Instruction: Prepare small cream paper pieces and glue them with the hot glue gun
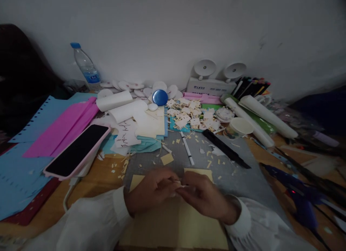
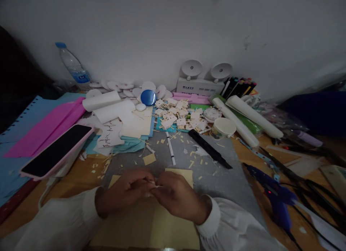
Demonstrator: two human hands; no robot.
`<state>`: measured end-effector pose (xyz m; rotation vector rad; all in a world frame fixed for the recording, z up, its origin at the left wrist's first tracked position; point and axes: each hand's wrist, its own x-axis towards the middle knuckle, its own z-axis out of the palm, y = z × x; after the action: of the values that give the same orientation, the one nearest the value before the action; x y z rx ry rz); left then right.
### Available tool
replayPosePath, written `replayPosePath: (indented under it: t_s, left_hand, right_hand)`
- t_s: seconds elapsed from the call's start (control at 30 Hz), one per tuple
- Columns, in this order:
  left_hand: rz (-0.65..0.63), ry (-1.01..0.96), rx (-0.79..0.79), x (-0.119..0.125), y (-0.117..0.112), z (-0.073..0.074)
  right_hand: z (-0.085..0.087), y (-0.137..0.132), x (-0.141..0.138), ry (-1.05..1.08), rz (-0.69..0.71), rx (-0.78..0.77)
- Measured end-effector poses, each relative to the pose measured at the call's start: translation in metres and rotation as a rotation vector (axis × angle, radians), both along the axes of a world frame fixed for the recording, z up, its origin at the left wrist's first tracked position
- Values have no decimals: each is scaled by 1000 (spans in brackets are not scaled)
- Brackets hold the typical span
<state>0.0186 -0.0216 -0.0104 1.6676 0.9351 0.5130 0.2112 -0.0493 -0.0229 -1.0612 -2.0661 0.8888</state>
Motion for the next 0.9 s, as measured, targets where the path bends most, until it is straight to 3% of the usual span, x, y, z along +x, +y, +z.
replayPosePath:
  t_s: [0.37,0.6,0.8,0.9]
  left_hand:
    - [70,-179,-383,3,0,8]
    - [78,-199,-494,0,4,4]
    - [242,-283,-666,3,5,12]
    - [317,-313,-686,3,7,11]
  right_hand:
    - [5,-5,0,17,45,305]
    - [10,-5,-1,104,5,234]
    - [17,-4,6,221,-20,152]
    - [17,-3,18,255,-131,122]
